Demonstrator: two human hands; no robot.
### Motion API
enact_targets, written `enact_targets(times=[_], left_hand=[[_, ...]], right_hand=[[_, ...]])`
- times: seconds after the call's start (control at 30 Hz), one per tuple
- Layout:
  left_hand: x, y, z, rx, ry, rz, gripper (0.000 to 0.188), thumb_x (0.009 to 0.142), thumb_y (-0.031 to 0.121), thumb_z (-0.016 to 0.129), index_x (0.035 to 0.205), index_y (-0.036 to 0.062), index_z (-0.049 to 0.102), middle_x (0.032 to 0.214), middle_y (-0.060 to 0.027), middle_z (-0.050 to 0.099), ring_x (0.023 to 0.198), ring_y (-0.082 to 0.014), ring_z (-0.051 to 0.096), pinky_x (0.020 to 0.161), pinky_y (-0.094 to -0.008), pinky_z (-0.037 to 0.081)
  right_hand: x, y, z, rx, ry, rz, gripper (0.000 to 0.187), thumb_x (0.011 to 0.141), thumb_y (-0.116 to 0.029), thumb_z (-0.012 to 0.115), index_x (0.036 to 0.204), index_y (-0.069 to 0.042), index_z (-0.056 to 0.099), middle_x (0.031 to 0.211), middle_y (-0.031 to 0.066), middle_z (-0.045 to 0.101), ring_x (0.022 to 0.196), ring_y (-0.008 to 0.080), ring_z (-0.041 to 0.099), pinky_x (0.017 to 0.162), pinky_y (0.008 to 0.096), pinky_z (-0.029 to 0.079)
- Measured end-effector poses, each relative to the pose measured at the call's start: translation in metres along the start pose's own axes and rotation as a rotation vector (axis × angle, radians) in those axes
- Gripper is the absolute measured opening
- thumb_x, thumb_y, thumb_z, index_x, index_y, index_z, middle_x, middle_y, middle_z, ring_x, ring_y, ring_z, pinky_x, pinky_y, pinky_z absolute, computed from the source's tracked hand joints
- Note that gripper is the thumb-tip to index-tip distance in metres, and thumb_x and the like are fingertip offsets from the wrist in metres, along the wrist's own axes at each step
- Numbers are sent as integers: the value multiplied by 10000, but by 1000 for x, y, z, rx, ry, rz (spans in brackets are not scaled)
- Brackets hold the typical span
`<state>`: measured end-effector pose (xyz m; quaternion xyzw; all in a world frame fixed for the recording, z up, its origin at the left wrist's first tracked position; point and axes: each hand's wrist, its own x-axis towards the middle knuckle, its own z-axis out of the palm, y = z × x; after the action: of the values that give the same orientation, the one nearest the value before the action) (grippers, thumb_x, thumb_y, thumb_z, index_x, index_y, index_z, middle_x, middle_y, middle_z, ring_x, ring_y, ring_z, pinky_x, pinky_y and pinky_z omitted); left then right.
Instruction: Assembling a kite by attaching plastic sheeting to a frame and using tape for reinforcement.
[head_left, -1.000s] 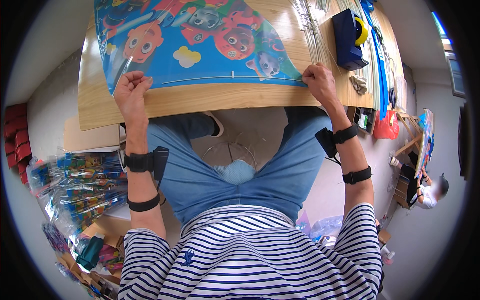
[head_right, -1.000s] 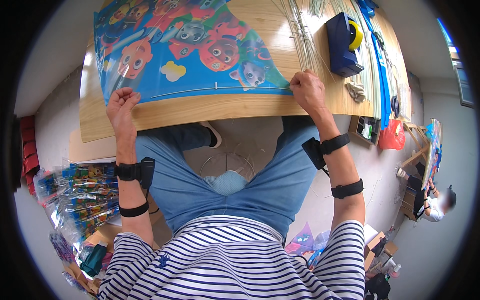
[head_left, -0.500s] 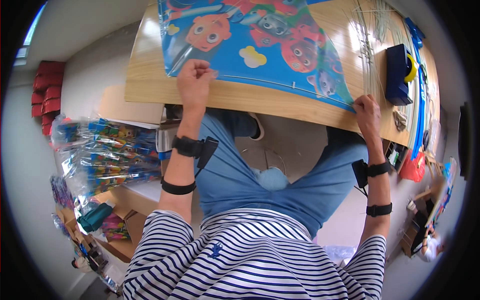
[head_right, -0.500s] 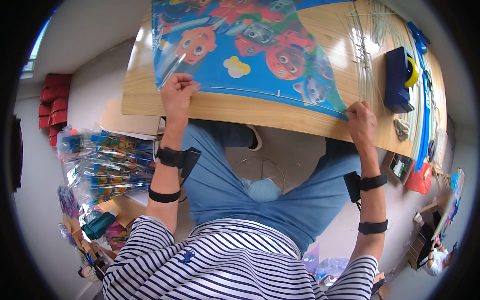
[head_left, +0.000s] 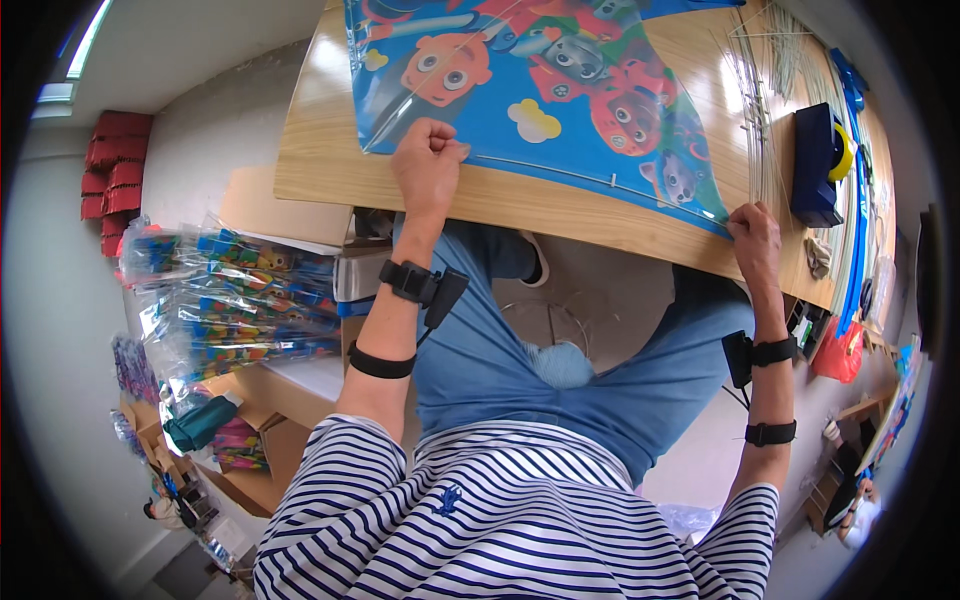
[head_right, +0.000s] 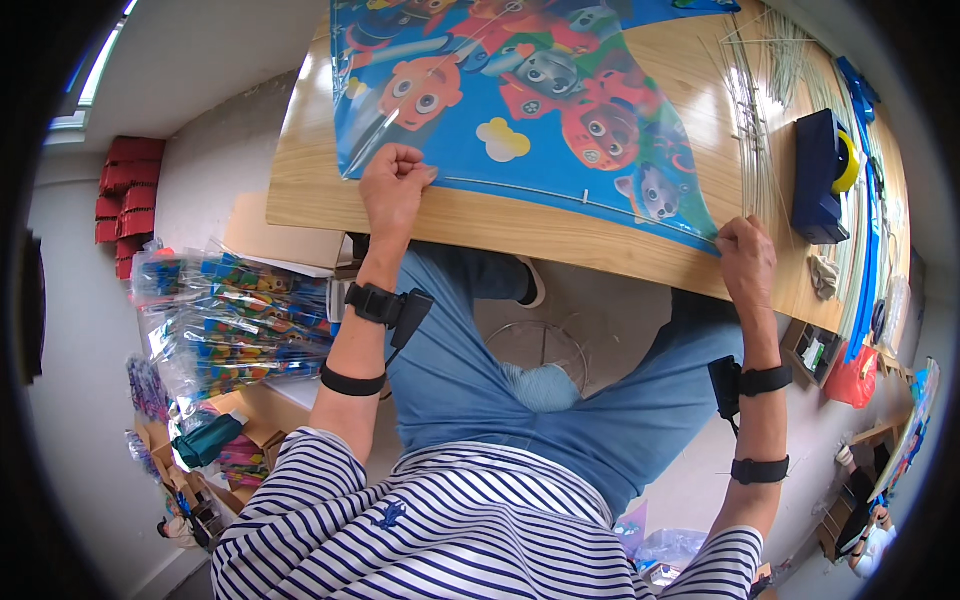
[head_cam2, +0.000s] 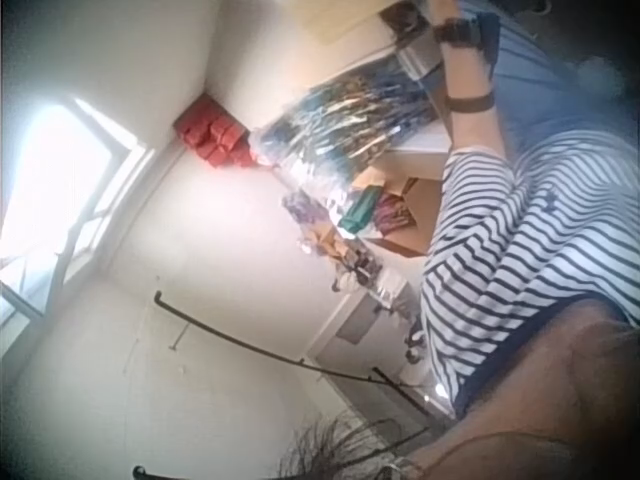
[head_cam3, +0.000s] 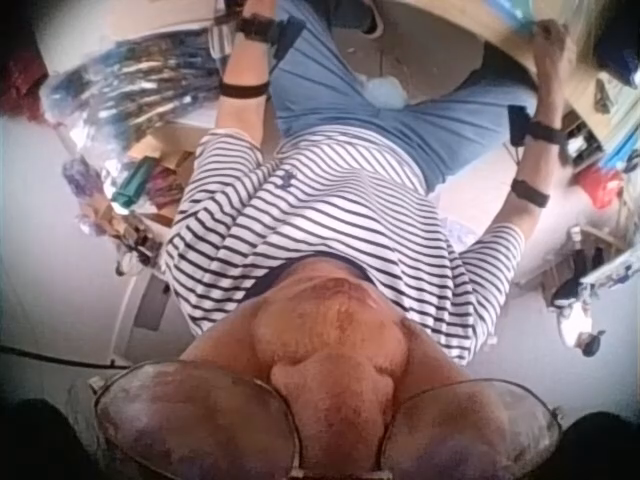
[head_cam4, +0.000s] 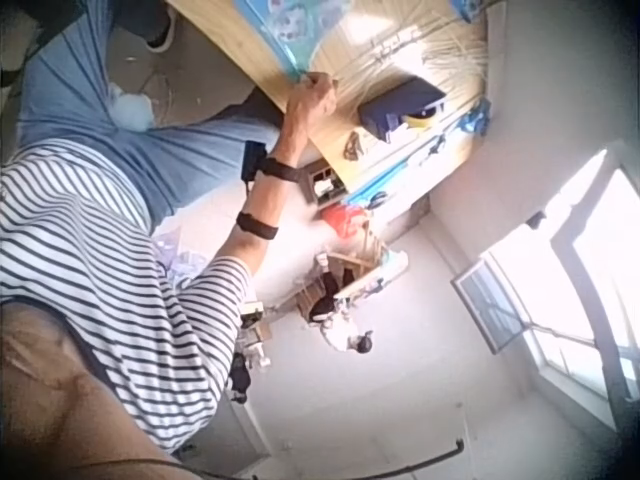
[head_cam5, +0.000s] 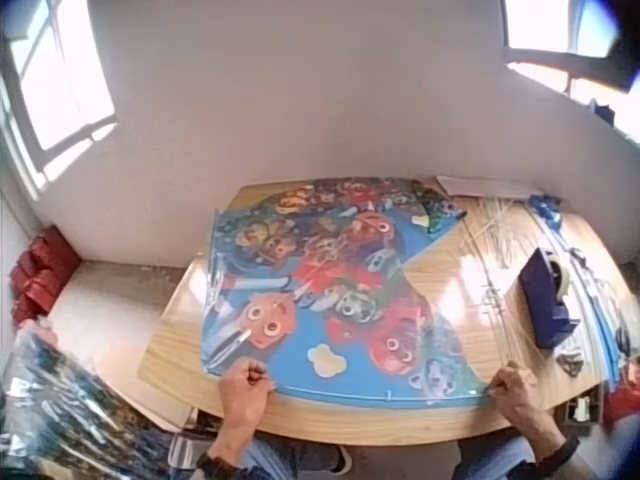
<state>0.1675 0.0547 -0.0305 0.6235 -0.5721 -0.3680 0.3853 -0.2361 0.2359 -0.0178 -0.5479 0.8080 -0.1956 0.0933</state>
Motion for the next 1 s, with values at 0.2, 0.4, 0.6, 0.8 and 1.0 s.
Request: enact_targets(times=[0.2,0.4,0.6,0.8,1.0], left_hand=[[-1,0,1,14,6,29,195,740,-41,741,882,14,618,761,-50,629,693,-144,603,665,-281,517],[-5,2,2,26,15,65,210,738,-38,746,891,13,612,751,-50,621,693,-149,597,667,-286,517],[-6,-3,3,37,27,106,221,739,-36,748,900,19,608,759,-48,625,694,-151,603,668,-286,520],[-9,-5,7,38,45,137,245,742,-30,749,929,25,600,757,-48,621,681,-154,603,659,-283,513],[-12,-4,9,87,57,169,247,746,-25,746,935,31,597,760,-61,617,673,-172,607,635,-295,500]], right_hand=[[0,0,0,4,-2,3,56,748,-25,666,793,-17,633,787,111,587,781,307,614,709,398,467],[0,3,1,-7,-4,2,61,746,-28,668,794,-17,633,788,110,586,783,308,612,711,399,468],[1,3,1,-32,-13,16,68,741,-32,675,794,-18,636,789,110,585,783,307,613,711,400,468],[2,2,2,-25,-20,27,72,739,-39,679,798,-19,642,790,114,583,784,304,614,711,400,469],[1,2,0,-25,-27,35,64,747,-54,666,801,-21,653,789,117,588,798,303,617,721,400,470]])
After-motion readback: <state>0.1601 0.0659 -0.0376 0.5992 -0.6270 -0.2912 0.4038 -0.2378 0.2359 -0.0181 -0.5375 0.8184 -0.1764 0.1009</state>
